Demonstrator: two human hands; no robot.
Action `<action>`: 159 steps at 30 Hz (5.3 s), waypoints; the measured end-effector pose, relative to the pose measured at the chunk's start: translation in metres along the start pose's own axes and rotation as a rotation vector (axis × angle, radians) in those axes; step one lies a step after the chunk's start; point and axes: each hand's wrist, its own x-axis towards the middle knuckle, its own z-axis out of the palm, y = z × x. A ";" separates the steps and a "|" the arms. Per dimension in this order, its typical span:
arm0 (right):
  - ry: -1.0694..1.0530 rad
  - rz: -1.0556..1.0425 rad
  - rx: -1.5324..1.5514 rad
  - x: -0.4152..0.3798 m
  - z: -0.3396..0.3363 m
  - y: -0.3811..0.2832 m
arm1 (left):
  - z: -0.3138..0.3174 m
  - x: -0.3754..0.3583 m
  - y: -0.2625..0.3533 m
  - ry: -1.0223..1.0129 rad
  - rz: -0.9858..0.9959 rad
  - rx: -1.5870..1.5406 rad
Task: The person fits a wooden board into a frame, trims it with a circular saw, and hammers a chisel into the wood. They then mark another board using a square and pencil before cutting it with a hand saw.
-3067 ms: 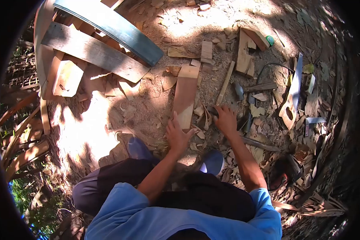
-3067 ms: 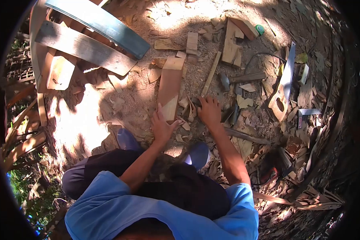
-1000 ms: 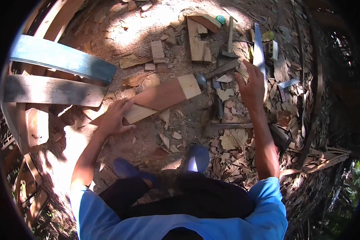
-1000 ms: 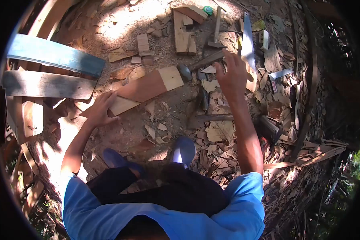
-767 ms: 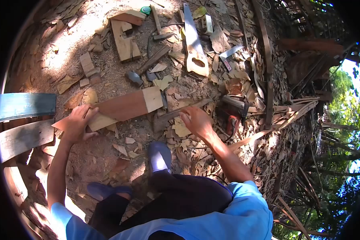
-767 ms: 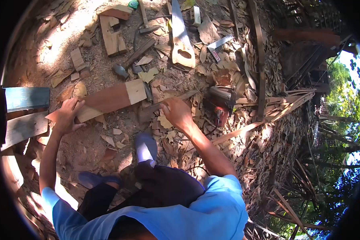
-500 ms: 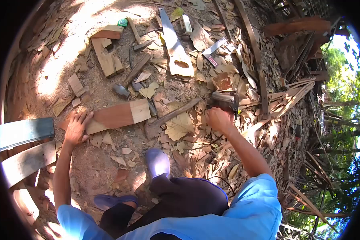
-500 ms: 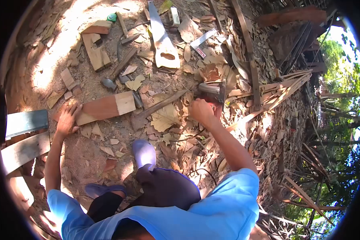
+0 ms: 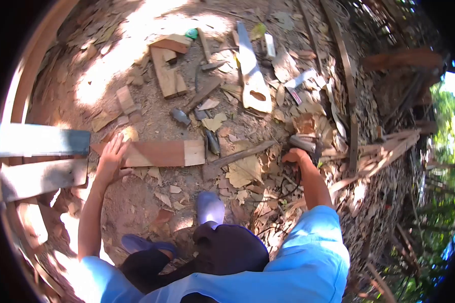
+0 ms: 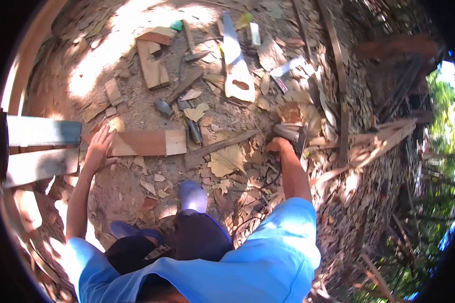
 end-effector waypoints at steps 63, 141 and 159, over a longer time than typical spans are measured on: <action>0.778 -1.400 -0.446 -0.284 0.144 -0.351 | -0.086 0.092 0.083 0.566 -0.654 -1.042; 0.628 -1.067 -0.428 -0.192 0.119 -0.201 | 0.128 0.002 0.136 0.327 -1.134 -1.983; 0.817 -1.243 -0.166 -0.183 0.241 -0.385 | 0.116 0.005 0.056 0.627 -0.791 -1.495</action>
